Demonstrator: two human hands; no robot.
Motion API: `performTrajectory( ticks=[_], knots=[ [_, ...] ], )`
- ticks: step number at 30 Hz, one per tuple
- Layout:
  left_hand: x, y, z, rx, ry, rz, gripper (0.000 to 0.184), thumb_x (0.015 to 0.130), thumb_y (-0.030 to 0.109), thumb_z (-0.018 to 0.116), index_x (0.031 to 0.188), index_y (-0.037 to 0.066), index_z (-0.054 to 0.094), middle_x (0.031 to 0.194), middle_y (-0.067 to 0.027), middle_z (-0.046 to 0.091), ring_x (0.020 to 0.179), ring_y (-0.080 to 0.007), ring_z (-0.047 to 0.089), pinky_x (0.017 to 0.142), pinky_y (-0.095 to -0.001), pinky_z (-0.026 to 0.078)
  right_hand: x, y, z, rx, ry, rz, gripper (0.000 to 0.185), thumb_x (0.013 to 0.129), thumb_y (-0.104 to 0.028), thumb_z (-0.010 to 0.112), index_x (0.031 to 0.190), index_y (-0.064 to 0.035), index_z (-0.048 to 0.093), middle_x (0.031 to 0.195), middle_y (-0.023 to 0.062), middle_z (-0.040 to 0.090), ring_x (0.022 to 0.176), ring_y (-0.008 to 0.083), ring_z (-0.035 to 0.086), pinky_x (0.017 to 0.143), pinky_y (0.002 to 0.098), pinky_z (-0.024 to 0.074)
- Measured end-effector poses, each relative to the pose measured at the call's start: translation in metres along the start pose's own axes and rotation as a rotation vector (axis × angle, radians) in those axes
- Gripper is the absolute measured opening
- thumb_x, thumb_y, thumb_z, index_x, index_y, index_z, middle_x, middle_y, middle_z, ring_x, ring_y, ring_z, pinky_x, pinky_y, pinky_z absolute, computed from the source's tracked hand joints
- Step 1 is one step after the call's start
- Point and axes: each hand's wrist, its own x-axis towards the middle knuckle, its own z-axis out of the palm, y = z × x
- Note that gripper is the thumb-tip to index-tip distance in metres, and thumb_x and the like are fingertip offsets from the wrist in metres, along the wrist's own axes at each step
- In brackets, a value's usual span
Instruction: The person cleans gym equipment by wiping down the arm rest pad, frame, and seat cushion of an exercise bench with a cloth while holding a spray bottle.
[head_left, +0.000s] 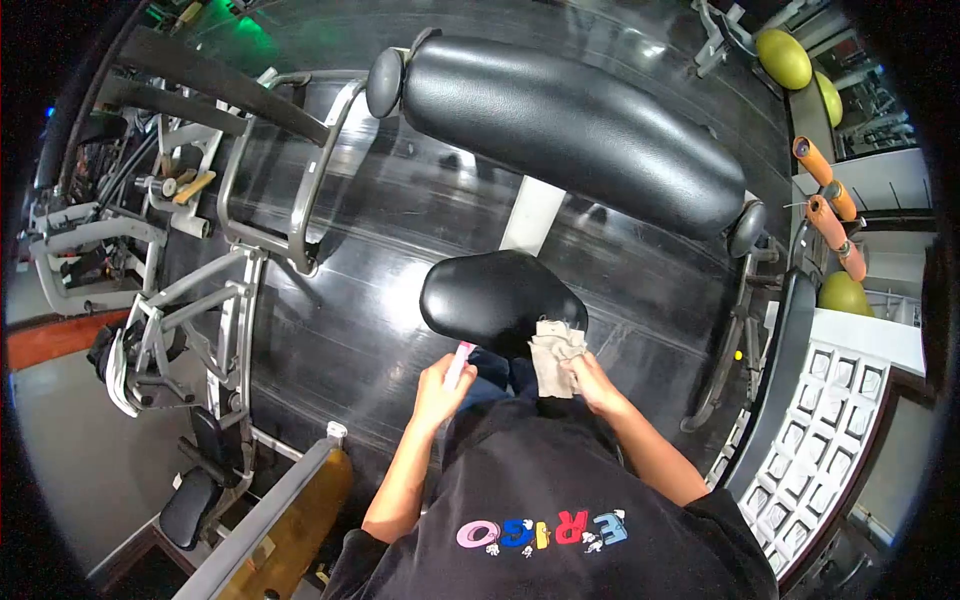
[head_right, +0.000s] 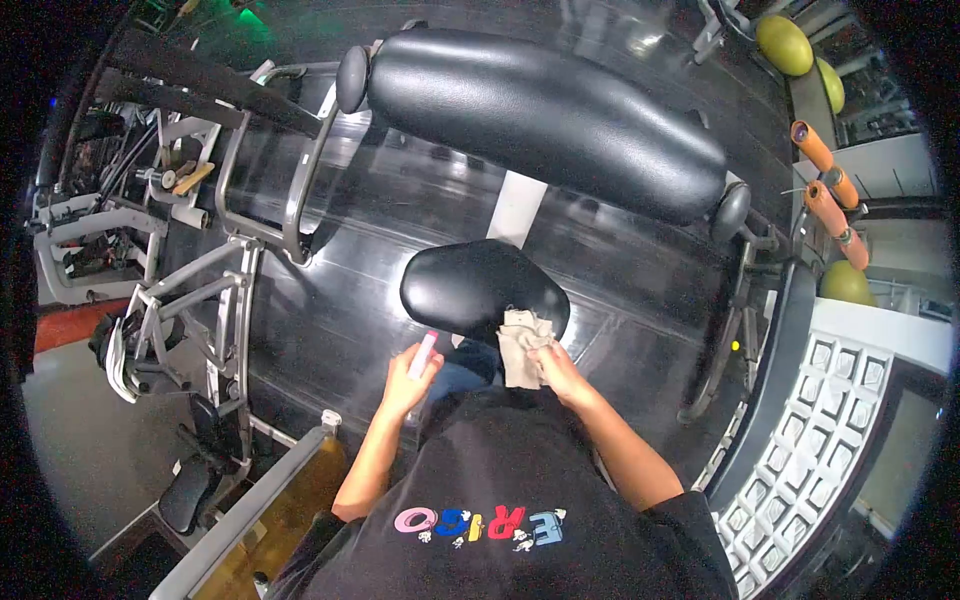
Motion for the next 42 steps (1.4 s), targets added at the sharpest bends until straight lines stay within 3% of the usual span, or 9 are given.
performTrajectory(
  ticks=[1, 12, 15, 17, 20, 24, 26, 35, 42],
  knots=[
    [0.004, -0.006, 0.002, -0.025, 0.040, 0.000, 0.024, 0.089, 0.026, 0.071, 0.088, 0.003, 0.066, 0.066, -0.0107, 0.065, 0.062, -0.0192, 0.064, 0.062, -0.0344, 0.050, 0.004, 0.005, 0.000, 0.135, 0.053, -0.145, 0.039, 0.089, -0.015, 0.053, 0.124, 0.0009, 0.061, 0.107, 0.0028, 0.065, 0.094, 0.0132, 0.058, 0.084, 0.0305, 0.0478],
    [0.024, -0.072, -0.032, 0.080, -0.126, -0.089, 0.031, 0.089, 0.032, 0.069, 0.088, 0.001, 0.067, 0.067, -0.0110, 0.067, 0.060, -0.0192, 0.068, 0.059, -0.0352, 0.051, 0.003, 0.065, 0.024, 0.043, 0.169, -0.063, 0.027, 0.093, -0.018, 0.054, 0.110, 0.0007, 0.064, 0.090, 0.0031, 0.064, 0.080, 0.0132, 0.057, 0.071, 0.0316, 0.0458],
    [0.045, -0.081, -0.051, 0.153, -0.204, -0.063, 0.031, 0.088, 0.032, 0.070, 0.090, 0.001, 0.067, 0.070, -0.0155, 0.068, 0.064, -0.0251, 0.070, 0.063, -0.0376, 0.052, -0.008, 0.066, 0.055, 0.107, 0.114, 0.154, 0.031, 0.095, -0.017, 0.057, 0.120, 0.0009, 0.063, 0.104, 0.0067, 0.068, 0.093, 0.0157, 0.061, 0.083, 0.0333, 0.0490],
    [0.058, -0.099, -0.058, 0.152, -0.184, -0.013, 0.031, 0.088, 0.032, 0.071, 0.090, 0.001, 0.067, 0.072, -0.0175, 0.068, 0.067, -0.0283, 0.070, 0.064, -0.0390, 0.053, -0.004, 0.053, 0.090, 0.115, 0.121, -0.069, 0.034, 0.097, -0.018, 0.060, 0.127, -0.0023, 0.063, 0.119, 0.0056, 0.067, 0.106, 0.0159, 0.061, 0.095, 0.0331, 0.0475],
    [0.075, -0.113, -0.068, 0.099, -0.161, 0.006, 0.029, 0.087, 0.031, 0.071, 0.092, 0.003, 0.068, 0.077, -0.0208, 0.068, 0.073, -0.0351, 0.070, 0.067, -0.0417, 0.053, 0.025, 0.062, 0.112, -0.036, -0.042, -0.059, 0.040, 0.094, -0.019, 0.067, 0.131, -0.0036, 0.062, 0.124, 0.0035, 0.066, 0.112, 0.0141, 0.058, 0.100, 0.0325, 0.0449],
    [0.089, -0.126, -0.079, 0.087, -0.141, -0.067, 0.028, 0.087, 0.030, 0.070, 0.095, 0.004, 0.070, 0.079, -0.0198, 0.070, 0.077, -0.0330, 0.072, 0.071, -0.0409, 0.053, 0.066, 0.069, 0.125, -0.289, -0.065, -0.109, 0.040, 0.091, -0.023, 0.071, 0.127, -0.0061, 0.065, 0.118, 0.0041, 0.069, 0.109, 0.0147, 0.062, 0.096, 0.0324, 0.0482],
    [0.097, -0.138, -0.079, 0.081, -0.130, 0.049, 0.024, 0.089, 0.026, 0.068, 0.090, 0.002, 0.068, 0.067, -0.0090, 0.067, 0.059, -0.0154, 0.066, 0.057, -0.0326, 0.051, 0.076, 0.073, 0.128, -0.295, -0.051, -0.106, 0.040, 0.091, -0.022, 0.069, 0.128, -0.0056, 0.065, 0.119, 0.0046, 0.070, 0.109, 0.0155, 0.063, 0.097, 0.0322, 0.0483],
    [0.101, -0.141, -0.074, 0.029, -0.185, -0.095, 0.021, 0.085, 0.022, 0.070, 0.091, 0.002, 0.069, 0.077, -0.0182, 0.069, 0.070, -0.0308, 0.070, 0.067, -0.0392, 0.053, 0.093, 0.124, 0.123, -0.230, 0.039, -0.137, 0.039, 0.089, -0.013, 0.067, 0.127, -0.0048, 0.066, 0.123, 0.0062, 0.070, 0.113, 0.0161, 0.064, 0.100, 0.0325, 0.0475],
    [0.094, -0.132, -0.060, 0.009, -0.074, 0.122, 0.019, 0.084, 0.018, 0.071, 0.079, 0.002, 0.062, 0.071, -0.0167, 0.063, 0.064, -0.0336, 0.066, 0.062, -0.0408, 0.051, 0.106, 0.114, 0.133, -0.167, -0.010, -0.164, 0.039, 0.088, -0.009, 0.065, 0.127, -0.0027, 0.066, 0.121, 0.0082, 0.071, 0.112, 0.0170, 0.065, 0.100, 0.0325, 0.0478]
  ],
)
